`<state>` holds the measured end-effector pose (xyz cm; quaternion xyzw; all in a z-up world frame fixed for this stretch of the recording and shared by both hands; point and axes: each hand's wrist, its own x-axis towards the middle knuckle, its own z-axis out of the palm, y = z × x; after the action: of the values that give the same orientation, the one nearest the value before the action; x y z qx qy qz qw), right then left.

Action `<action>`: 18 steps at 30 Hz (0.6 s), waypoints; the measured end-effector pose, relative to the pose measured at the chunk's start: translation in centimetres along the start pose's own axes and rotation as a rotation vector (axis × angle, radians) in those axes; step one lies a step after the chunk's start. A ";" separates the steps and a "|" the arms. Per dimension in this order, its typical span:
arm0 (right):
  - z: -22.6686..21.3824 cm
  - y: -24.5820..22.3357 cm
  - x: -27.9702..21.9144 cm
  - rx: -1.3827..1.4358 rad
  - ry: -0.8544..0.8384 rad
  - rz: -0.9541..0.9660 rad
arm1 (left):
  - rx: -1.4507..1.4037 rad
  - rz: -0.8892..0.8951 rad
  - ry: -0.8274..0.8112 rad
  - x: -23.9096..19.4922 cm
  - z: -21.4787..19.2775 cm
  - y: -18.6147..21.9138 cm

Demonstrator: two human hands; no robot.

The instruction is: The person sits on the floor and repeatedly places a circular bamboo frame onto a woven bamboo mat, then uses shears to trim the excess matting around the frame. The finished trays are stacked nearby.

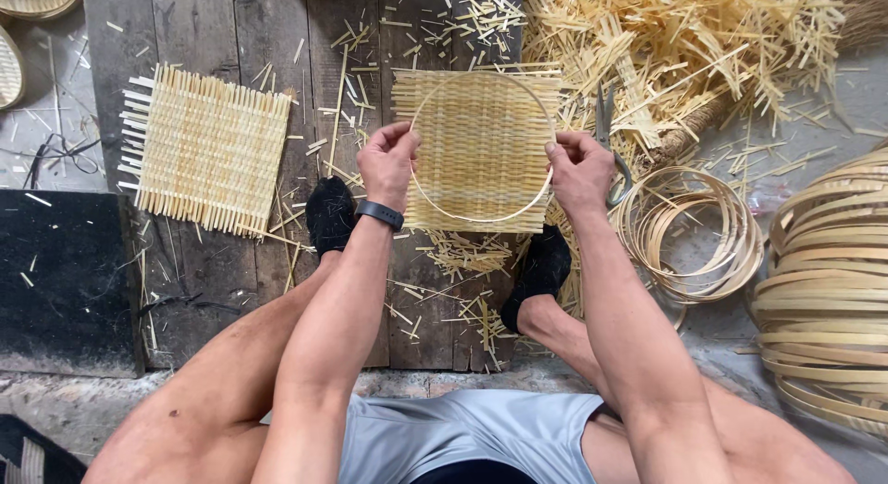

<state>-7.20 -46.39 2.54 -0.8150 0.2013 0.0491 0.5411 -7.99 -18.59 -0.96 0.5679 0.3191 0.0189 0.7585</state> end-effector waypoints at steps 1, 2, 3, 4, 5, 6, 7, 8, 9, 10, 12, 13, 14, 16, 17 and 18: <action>0.3 0.5 0.4 -0.077 0.024 0.037 | 0.163 0.082 0.010 0.5 -0.2 -0.9; 0.7 1.0 0.8 -0.161 0.042 -0.007 | 0.326 0.165 0.019 1.0 -0.5 -1.7; 1.1 1.5 1.2 -0.245 0.058 -0.051 | 0.473 0.201 0.035 1.6 -0.8 -2.4; 1.4 2.0 1.6 -0.329 0.074 -0.096 | 0.621 0.236 0.051 2.1 -1.1 -3.0; 1.8 2.4 1.8 -0.339 0.062 -0.070 | 0.769 0.269 0.069 2.4 -1.4 -3.6; 2.3 2.8 2.0 -0.350 0.050 -0.043 | 0.819 0.271 0.060 2.7 -1.7 -4.0; 2.6 3.2 2.1 -0.359 0.038 -0.016 | 0.871 0.274 0.051 2.9 -2.0 -4.2; 2.9 3.5 2.3 -0.331 0.041 -0.005 | 0.923 0.277 0.041 3.1 -2.2 -4.3; 3.0 3.8 2.3 -0.307 0.044 0.013 | 0.902 0.258 0.042 3.2 -2.4 -4.4; 3.0 4.1 2.2 -0.282 0.047 0.030 | 0.882 0.240 0.044 3.1 -2.5 -4.5; 2.7 4.3 2.3 -0.230 0.023 0.089 | 0.880 0.177 0.050 3.1 -2.2 -4.3; 2.7 4.2 2.3 -0.201 0.010 0.115 | 0.900 0.132 0.057 3.2 -2.1 -4.0; 2.7 4.1 2.4 -0.216 0.022 0.099 | 0.920 0.086 0.063 3.2 -2.0 -3.8; 2.9 4.1 2.4 -0.240 0.048 0.070 | 0.912 0.105 0.074 3.1 -1.9 -3.3; 3.1 4.0 2.5 -0.270 0.060 0.057 | 0.909 0.118 0.075 3.1 -1.7 -3.1; 3.2 4.1 2.5 -0.300 0.071 0.045 | 0.970 0.144 0.096 3.0 -1.6 -3.0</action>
<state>-6.06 -45.57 -2.99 -0.8833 0.2288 0.0617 0.4045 -7.41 -17.15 -5.24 0.8748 0.2858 -0.0532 0.3876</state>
